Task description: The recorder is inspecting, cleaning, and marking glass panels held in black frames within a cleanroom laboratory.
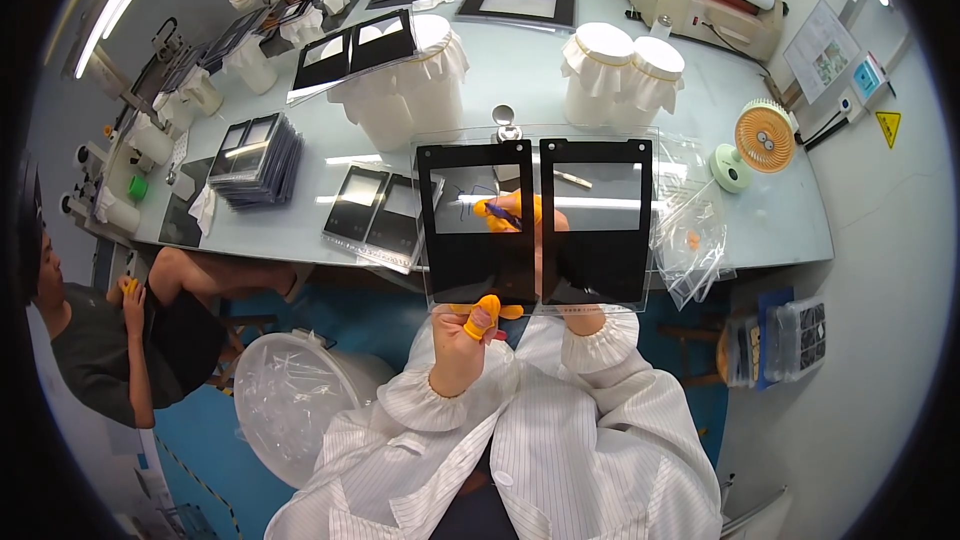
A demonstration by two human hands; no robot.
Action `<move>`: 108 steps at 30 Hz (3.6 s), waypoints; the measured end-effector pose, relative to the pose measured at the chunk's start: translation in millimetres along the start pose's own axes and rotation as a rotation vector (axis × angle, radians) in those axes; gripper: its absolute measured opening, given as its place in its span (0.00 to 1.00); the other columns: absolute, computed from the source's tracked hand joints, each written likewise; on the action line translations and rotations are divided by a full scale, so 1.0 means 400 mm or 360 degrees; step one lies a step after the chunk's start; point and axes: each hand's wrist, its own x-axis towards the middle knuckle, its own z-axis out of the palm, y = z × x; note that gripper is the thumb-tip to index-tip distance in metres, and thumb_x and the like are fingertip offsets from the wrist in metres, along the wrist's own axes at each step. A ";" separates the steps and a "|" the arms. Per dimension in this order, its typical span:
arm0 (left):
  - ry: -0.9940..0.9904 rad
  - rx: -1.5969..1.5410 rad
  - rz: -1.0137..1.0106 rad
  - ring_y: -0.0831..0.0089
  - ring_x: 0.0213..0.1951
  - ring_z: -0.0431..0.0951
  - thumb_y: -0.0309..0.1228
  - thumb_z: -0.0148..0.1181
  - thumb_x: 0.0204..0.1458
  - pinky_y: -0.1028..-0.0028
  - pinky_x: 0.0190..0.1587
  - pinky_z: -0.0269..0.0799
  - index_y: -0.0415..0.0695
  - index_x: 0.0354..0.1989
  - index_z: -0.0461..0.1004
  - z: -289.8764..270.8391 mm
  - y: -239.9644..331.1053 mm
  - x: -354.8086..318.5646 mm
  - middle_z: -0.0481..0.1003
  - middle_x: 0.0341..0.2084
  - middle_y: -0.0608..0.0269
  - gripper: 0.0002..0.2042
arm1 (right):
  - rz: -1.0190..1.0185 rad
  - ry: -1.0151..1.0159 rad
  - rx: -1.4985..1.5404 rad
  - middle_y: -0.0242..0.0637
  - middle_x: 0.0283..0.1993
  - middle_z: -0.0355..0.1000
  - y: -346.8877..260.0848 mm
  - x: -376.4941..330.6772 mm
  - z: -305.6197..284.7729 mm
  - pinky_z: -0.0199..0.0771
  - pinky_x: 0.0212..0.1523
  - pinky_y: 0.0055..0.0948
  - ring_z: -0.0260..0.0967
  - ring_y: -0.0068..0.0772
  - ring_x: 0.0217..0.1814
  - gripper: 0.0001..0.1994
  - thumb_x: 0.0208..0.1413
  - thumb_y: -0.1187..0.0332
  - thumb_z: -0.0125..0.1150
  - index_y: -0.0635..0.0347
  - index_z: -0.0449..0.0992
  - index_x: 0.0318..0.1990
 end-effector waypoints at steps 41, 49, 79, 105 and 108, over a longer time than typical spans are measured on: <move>0.0126 -0.0087 0.0128 0.81 0.13 0.59 0.39 0.53 0.47 0.86 0.17 0.55 0.37 0.19 0.70 -0.046 0.028 0.044 0.69 0.14 0.62 0.15 | 0.0250 0.0468 0.0140 0.32 0.29 0.65 -0.002 0.042 -0.084 0.67 0.34 0.14 0.63 0.18 0.29 0.08 0.52 0.68 0.47 0.62 0.68 0.36; 0.0109 -0.0065 0.0147 0.81 0.13 0.59 0.39 0.53 0.47 0.86 0.17 0.54 0.37 0.22 0.71 -0.047 0.031 0.046 0.67 0.13 0.64 0.14 | 0.0372 0.0386 0.0364 0.34 0.34 0.66 0.018 0.036 -0.102 0.66 0.42 0.19 0.65 0.23 0.37 0.08 0.51 0.69 0.49 0.61 0.67 0.37; 0.0075 -0.0134 0.0227 0.80 0.14 0.58 0.38 0.53 0.47 0.86 0.18 0.53 0.40 0.25 0.69 -0.066 0.033 0.045 0.67 0.15 0.63 0.13 | -0.0147 0.0078 -0.0594 0.34 0.35 0.64 -0.041 0.050 -0.093 0.66 0.38 0.15 0.63 0.20 0.35 0.10 0.49 0.73 0.51 0.67 0.69 0.38; 0.0572 -0.0367 0.0493 0.86 0.13 0.51 0.38 0.49 0.49 0.87 0.16 0.44 0.35 0.28 0.71 -0.247 0.181 0.174 0.60 0.10 0.70 0.15 | 0.0213 -0.0780 -0.1445 0.36 0.21 0.62 0.091 -0.018 0.131 0.53 0.20 0.19 0.53 0.26 0.18 0.14 0.42 0.75 0.59 0.59 0.71 0.40; 0.0539 -0.0406 0.0497 0.86 0.13 0.51 0.39 0.49 0.49 0.87 0.15 0.44 0.36 0.28 0.71 -0.258 0.183 0.170 0.62 0.11 0.69 0.15 | 0.0191 -0.0818 -0.1470 0.36 0.21 0.62 0.100 -0.014 0.149 0.54 0.19 0.20 0.53 0.26 0.18 0.14 0.42 0.75 0.59 0.59 0.71 0.40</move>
